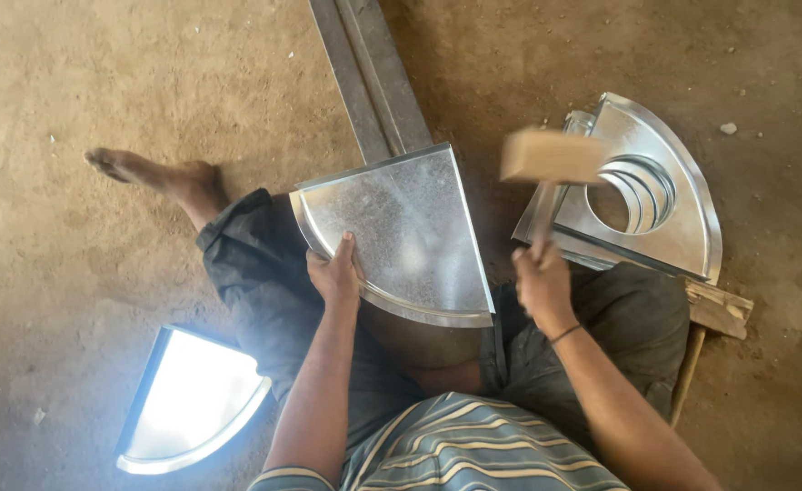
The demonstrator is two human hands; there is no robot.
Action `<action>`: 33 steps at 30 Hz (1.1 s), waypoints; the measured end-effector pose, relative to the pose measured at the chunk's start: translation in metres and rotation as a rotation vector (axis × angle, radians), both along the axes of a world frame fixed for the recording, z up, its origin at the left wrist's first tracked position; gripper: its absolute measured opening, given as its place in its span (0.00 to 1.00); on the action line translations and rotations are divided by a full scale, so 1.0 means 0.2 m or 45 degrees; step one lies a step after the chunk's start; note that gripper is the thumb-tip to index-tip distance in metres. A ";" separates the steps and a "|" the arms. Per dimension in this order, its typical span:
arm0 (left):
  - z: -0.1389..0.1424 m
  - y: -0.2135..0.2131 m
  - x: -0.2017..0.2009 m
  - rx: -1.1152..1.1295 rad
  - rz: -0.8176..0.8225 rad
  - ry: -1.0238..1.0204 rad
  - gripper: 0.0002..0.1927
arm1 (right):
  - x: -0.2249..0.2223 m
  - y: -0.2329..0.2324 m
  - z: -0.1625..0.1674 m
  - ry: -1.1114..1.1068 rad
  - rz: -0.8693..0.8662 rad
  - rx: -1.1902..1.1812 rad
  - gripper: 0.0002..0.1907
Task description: The person sits on the ground and shapes quarter-circle sheet metal pieces by hammering their edges over a steel channel with a wooden mallet. They hold each piece against the bar, hammer along the edge, reposition the piece, and set finished pieces on a stack beside them.
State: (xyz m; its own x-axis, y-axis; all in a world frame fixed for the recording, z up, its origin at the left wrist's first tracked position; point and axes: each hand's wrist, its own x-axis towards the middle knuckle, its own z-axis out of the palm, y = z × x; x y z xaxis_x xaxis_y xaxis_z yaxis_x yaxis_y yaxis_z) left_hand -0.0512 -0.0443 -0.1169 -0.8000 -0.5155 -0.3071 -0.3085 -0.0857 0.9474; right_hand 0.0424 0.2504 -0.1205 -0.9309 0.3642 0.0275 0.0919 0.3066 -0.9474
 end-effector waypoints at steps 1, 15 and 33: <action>0.00 -0.01 0.00 -0.103 -0.008 0.062 0.21 | 0.01 0.00 0.00 0.141 0.176 0.446 0.11; 0.03 0.07 -0.07 -0.064 0.026 0.031 0.20 | 0.19 0.02 -0.03 -0.482 -0.306 -0.482 0.15; 0.01 0.10 -0.20 0.160 0.064 0.374 0.22 | 0.47 0.12 0.00 -0.514 -0.196 0.016 0.12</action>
State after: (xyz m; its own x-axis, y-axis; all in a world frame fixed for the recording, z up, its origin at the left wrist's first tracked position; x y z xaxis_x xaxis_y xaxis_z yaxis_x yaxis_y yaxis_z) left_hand -0.0903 -0.0237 -0.1152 -0.8382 -0.5294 -0.1307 -0.0158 -0.2159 0.9763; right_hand 0.1364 0.2744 -0.1200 -0.8026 0.5018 -0.3227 0.5002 0.2713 -0.8223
